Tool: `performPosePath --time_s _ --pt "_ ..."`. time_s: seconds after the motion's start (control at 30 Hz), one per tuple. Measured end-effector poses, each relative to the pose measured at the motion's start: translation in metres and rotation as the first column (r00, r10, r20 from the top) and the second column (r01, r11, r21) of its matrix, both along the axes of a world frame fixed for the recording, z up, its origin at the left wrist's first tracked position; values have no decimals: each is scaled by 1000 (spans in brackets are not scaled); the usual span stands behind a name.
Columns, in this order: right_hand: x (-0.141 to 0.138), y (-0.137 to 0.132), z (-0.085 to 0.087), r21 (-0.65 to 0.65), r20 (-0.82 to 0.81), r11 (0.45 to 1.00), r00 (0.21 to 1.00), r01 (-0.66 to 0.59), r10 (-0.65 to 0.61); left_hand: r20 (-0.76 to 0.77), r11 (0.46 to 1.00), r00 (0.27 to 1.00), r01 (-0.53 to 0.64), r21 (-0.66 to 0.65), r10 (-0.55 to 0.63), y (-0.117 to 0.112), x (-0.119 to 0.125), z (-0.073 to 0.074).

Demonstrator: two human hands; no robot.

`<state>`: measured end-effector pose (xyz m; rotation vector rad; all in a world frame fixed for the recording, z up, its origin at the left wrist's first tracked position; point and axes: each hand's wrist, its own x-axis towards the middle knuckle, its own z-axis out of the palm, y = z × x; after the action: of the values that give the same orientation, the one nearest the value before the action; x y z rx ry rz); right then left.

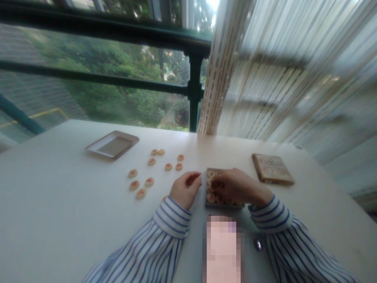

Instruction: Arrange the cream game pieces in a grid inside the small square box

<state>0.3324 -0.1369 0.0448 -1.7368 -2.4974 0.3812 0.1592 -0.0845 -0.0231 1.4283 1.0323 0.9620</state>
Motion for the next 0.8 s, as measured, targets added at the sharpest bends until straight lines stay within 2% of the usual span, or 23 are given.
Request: performPosePath --time_s 0.8 --pt "-4 1 6 -76 57 997 998 18 -13 -86 997 996 26 69 -20 2 -1 -5"
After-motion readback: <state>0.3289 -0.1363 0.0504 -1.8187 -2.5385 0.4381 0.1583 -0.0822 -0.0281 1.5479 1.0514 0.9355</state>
